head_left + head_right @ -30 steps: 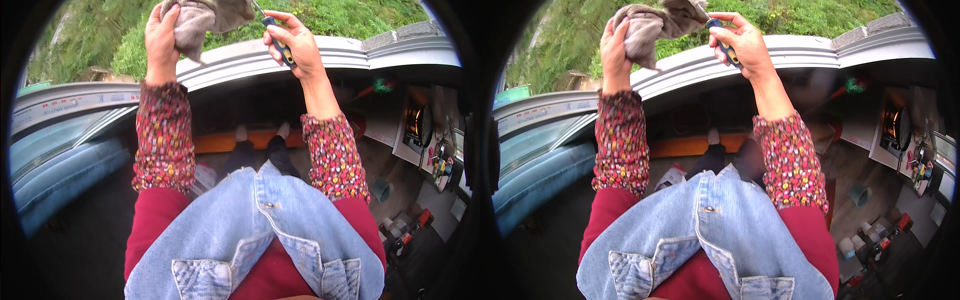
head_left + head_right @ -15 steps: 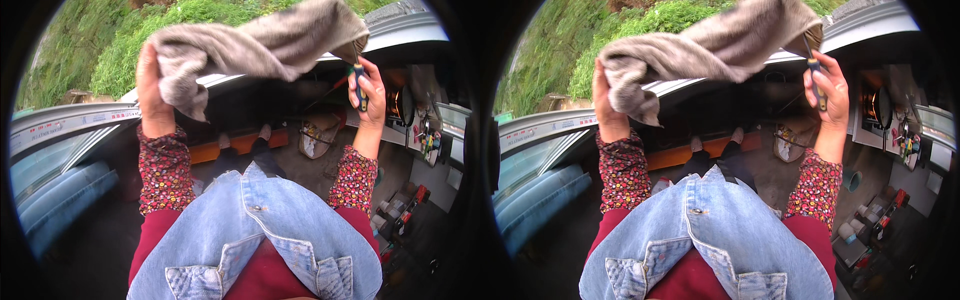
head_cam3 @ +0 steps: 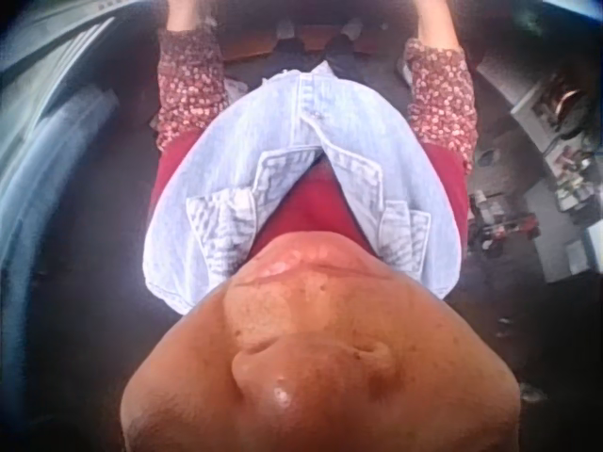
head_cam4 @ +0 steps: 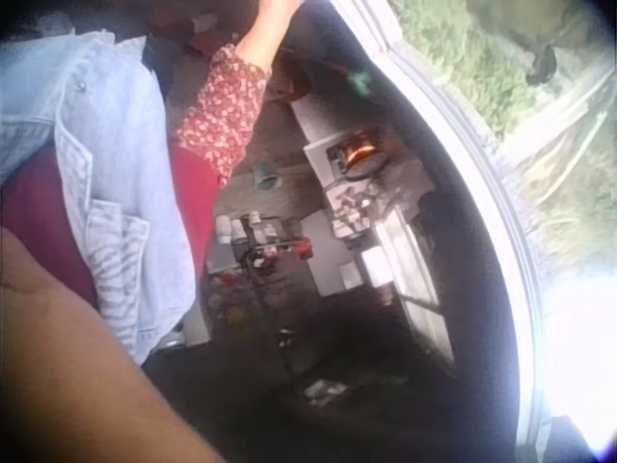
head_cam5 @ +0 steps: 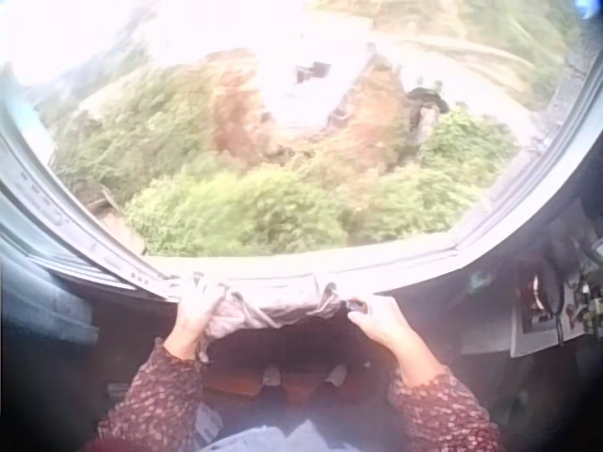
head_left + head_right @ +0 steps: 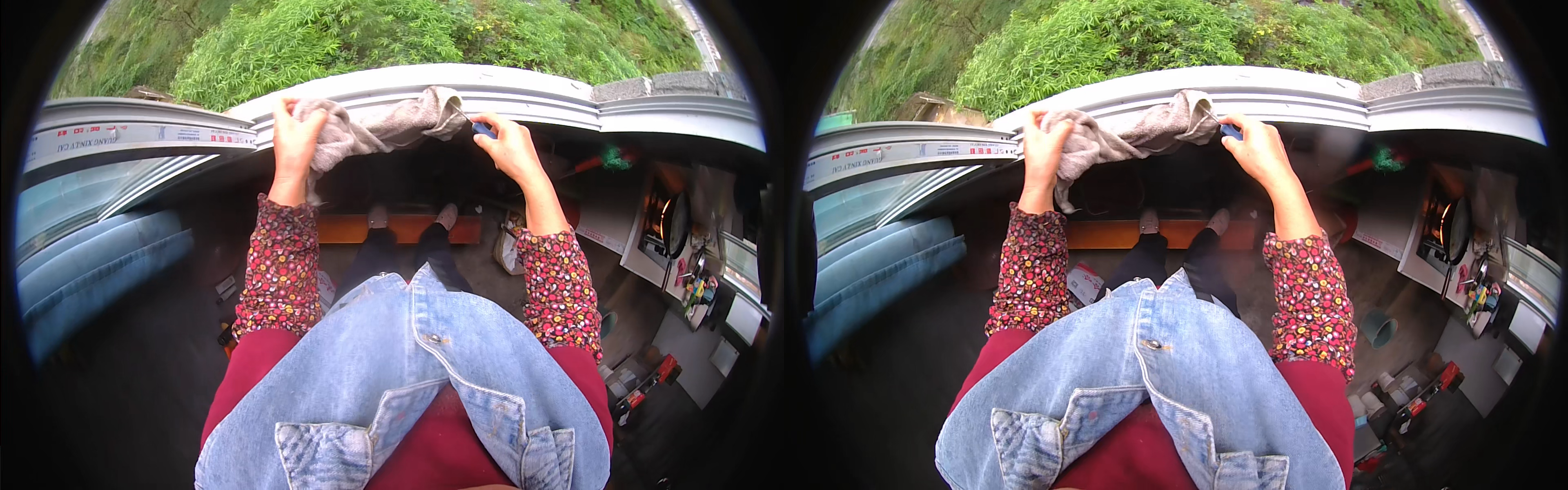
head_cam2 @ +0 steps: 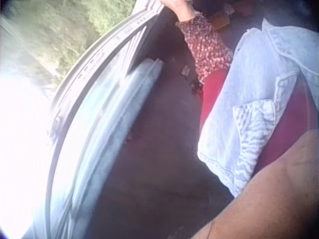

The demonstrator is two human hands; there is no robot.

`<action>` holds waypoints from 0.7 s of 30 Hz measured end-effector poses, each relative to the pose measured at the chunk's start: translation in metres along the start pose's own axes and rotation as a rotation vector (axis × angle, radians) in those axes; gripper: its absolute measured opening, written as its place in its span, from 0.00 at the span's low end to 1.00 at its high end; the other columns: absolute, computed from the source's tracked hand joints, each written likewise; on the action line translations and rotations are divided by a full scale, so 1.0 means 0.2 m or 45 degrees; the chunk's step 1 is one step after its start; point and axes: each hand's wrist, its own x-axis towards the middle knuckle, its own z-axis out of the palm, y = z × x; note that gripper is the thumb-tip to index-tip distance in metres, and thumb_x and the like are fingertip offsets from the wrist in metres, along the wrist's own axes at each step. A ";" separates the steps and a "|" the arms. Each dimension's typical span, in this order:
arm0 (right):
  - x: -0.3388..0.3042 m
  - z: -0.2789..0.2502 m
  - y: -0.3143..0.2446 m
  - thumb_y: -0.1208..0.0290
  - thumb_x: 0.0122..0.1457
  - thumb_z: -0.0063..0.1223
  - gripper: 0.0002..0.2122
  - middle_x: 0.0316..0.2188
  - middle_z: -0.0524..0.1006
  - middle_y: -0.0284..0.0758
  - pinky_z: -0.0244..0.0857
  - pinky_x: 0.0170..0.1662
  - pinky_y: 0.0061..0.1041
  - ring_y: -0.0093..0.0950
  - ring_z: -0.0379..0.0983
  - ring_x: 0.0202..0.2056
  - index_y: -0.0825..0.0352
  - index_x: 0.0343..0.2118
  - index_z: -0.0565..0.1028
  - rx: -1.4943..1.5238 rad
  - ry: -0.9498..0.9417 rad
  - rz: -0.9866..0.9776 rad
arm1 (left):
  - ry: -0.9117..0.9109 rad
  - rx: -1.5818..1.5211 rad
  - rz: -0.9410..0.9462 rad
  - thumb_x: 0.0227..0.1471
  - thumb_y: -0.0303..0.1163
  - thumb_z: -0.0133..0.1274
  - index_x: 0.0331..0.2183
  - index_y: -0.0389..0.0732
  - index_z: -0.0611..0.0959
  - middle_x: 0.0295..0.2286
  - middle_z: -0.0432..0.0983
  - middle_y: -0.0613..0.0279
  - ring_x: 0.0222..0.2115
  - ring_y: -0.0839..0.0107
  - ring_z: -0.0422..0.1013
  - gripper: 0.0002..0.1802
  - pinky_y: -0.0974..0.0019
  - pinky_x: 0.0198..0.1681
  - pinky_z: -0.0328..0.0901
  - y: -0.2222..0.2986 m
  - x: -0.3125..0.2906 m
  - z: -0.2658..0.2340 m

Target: The person cleans the upper window frame using a cloth and a screwdriver. They repeatedly wipe the frame and use the screwdriver to scrape or pry along the edge, alternating between wiping and scraping motions.

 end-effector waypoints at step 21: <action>0.49 0.10 -0.72 0.76 0.49 0.56 0.17 0.23 0.79 0.40 0.70 0.24 0.31 0.29 0.74 0.16 0.60 0.45 0.80 -0.615 -0.593 -0.208 | -0.562 1.203 0.069 0.46 0.41 0.59 0.48 0.39 0.80 0.47 0.75 0.48 0.46 0.48 0.73 0.27 0.55 0.51 0.67 -0.10 0.16 0.15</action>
